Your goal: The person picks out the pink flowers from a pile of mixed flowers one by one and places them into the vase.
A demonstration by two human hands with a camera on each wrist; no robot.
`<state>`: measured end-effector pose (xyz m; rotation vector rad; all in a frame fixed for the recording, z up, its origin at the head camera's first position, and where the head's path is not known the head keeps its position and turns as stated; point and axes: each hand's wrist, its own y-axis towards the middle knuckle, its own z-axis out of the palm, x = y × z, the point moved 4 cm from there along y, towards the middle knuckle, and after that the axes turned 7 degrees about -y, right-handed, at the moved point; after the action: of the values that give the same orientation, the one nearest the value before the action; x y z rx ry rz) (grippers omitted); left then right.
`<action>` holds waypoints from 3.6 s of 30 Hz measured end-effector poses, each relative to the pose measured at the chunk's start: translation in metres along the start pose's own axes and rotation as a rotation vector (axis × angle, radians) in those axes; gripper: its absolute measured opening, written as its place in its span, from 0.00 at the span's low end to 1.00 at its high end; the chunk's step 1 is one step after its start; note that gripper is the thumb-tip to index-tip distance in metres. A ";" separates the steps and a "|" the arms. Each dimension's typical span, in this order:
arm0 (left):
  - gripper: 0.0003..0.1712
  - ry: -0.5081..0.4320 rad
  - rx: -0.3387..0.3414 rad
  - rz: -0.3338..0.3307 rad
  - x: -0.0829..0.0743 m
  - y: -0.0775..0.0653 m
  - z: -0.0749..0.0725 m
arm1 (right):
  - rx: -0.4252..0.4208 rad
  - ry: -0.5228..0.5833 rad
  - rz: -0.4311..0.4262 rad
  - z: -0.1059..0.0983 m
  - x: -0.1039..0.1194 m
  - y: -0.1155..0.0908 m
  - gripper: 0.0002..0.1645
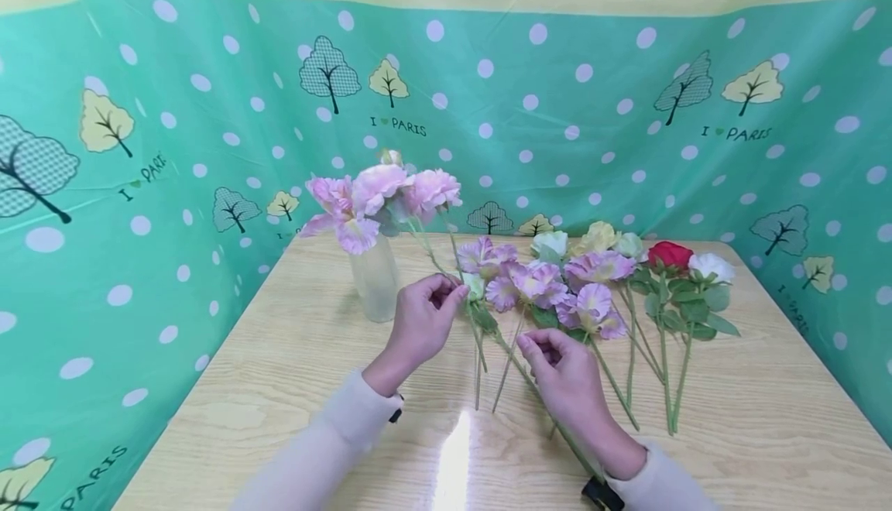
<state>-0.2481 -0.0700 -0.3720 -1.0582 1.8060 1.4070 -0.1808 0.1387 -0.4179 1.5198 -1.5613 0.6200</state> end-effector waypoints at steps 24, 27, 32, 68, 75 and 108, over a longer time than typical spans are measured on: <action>0.08 0.172 -0.340 0.227 -0.038 0.048 -0.077 | 0.018 -0.062 -0.054 -0.014 -0.009 0.003 0.12; 0.09 0.197 -0.357 0.228 -0.041 0.052 -0.085 | 0.020 -0.062 -0.052 -0.013 -0.010 0.004 0.12; 0.10 0.218 -0.395 0.233 -0.048 0.061 -0.100 | 0.027 -0.059 -0.050 -0.011 -0.012 0.004 0.13; 0.11 0.458 -0.583 0.278 -0.053 0.083 -0.136 | 0.047 -0.079 -0.042 -0.010 -0.016 0.005 0.16; 0.12 0.543 -0.446 0.199 -0.037 0.081 -0.128 | 0.048 -0.085 -0.041 -0.009 -0.018 0.004 0.15; 0.09 0.850 -0.118 0.054 -0.010 0.085 -0.120 | 0.074 -0.105 -0.039 -0.009 -0.021 0.004 0.17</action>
<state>-0.3161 -0.1738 -0.2928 -1.8768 2.3409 1.1785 -0.1846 0.1584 -0.4301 1.6574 -1.5991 0.5900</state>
